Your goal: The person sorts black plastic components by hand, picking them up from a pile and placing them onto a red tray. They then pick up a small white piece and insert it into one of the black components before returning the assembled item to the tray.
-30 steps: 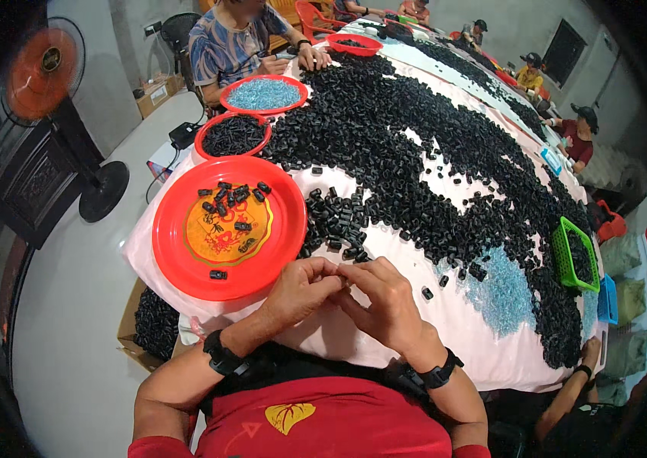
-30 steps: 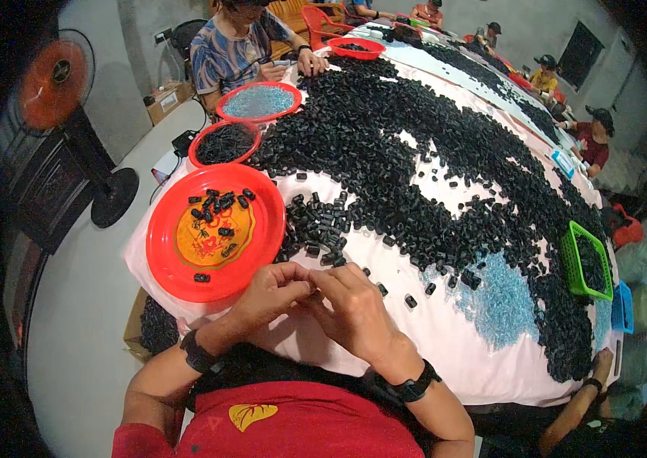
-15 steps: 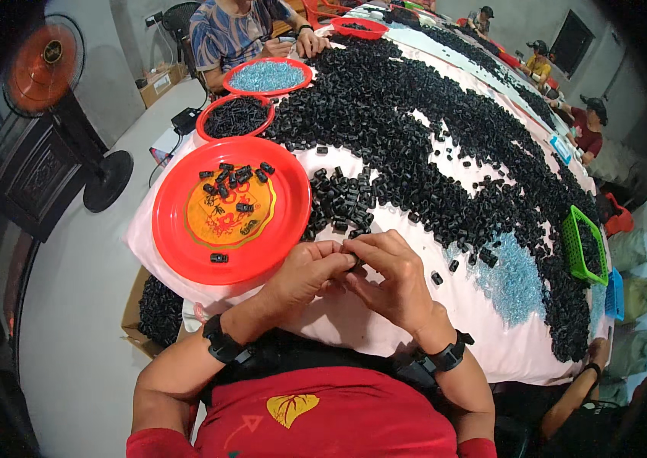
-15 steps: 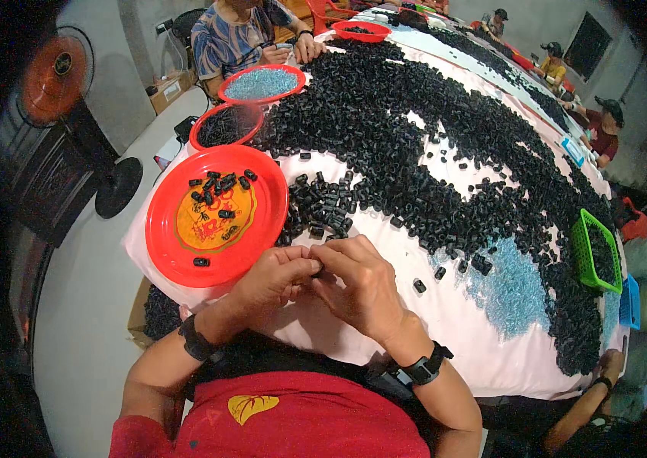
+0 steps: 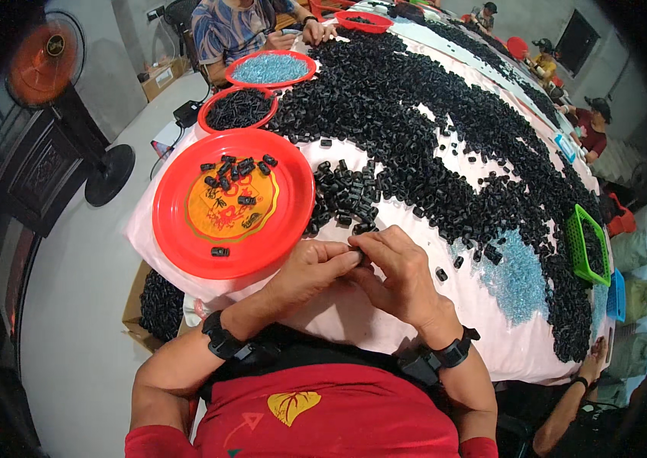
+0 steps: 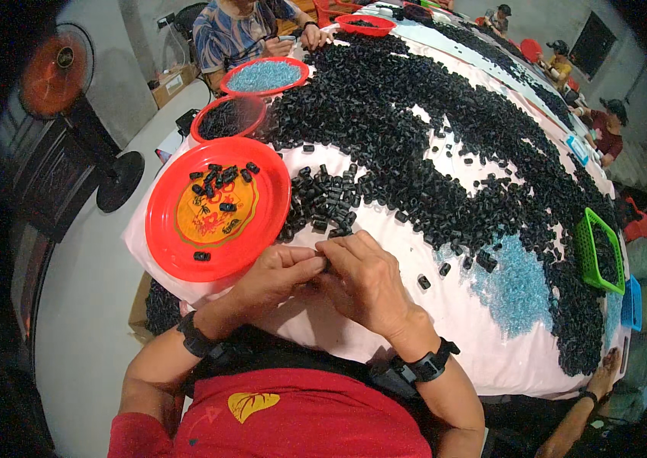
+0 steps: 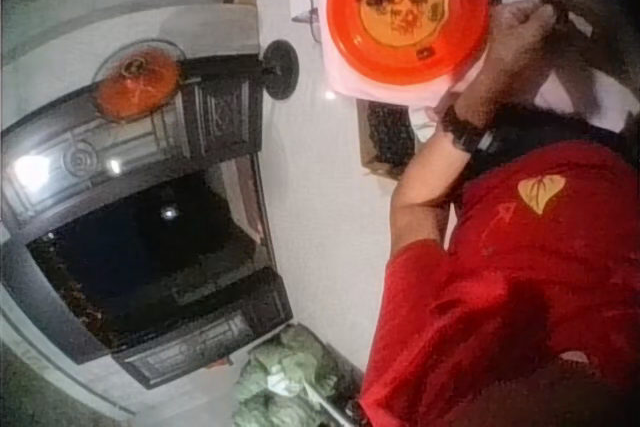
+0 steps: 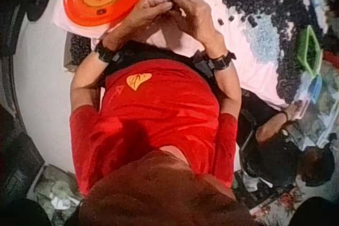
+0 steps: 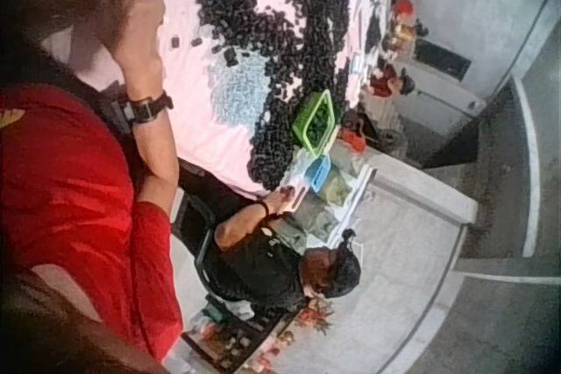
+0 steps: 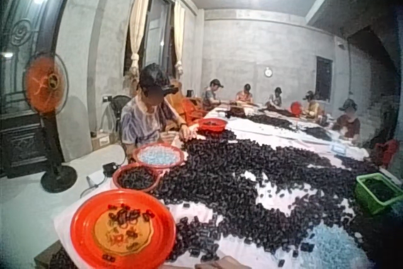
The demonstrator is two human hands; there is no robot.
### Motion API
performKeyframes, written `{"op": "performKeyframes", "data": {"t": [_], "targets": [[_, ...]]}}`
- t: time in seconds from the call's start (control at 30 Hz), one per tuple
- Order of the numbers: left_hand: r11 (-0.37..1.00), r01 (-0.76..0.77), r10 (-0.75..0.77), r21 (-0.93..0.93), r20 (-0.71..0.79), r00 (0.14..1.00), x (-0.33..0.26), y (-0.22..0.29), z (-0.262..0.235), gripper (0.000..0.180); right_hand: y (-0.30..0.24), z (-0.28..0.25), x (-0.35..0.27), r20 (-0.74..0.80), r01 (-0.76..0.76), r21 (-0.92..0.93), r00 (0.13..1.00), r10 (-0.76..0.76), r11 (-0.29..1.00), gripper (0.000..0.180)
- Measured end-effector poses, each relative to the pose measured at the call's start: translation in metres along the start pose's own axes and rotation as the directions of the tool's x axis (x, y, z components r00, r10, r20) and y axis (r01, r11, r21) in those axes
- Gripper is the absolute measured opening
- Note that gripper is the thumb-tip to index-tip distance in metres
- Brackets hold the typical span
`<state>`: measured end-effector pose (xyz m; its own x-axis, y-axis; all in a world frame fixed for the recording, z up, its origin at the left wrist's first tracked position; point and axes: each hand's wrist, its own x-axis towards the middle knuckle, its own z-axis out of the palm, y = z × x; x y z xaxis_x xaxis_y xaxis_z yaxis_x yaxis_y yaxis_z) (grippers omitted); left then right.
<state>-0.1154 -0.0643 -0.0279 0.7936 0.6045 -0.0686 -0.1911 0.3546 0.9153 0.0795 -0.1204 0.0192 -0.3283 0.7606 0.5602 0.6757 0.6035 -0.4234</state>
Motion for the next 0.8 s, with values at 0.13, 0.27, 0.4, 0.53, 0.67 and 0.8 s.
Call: {"op": "performKeyframes", "data": {"t": [0.13,0.27,0.4,0.53,0.67,0.8], "targets": [[0.999,-0.027,0.028,0.021,-0.047,0.999,0.001,0.007,0.008,0.031,0.001,0.001,0.0,-0.019,0.001,0.043,1.0,0.0,0.999,0.055],[0.998,0.004,-0.005,-0.056,-0.02,1.0,0.002,0.009,0.004,0.033,-0.005,-0.001,0.003,-0.031,-0.131,0.124,0.99,0.135,0.984,0.052],[0.995,0.064,-0.068,-0.075,-0.056,0.996,0.002,0.013,0.008,0.034,0.0,-0.004,0.003,-0.056,-0.032,0.058,0.998,0.036,0.998,0.044],[0.982,0.099,-0.095,-0.159,0.033,0.995,0.0,0.014,0.007,0.036,0.001,-0.008,0.003,-0.048,-0.021,0.02,0.999,0.022,1.0,0.043],[0.978,0.111,-0.096,-0.179,0.087,0.992,-0.001,0.01,0.004,0.038,0.002,-0.007,0.0,0.016,-0.051,0.021,0.999,0.051,0.998,0.042],[0.969,0.109,-0.096,-0.222,0.066,0.993,0.001,0.002,0.004,0.039,0.001,-0.007,0.001,0.023,0.008,-0.046,1.0,-0.007,0.999,0.043]]}}
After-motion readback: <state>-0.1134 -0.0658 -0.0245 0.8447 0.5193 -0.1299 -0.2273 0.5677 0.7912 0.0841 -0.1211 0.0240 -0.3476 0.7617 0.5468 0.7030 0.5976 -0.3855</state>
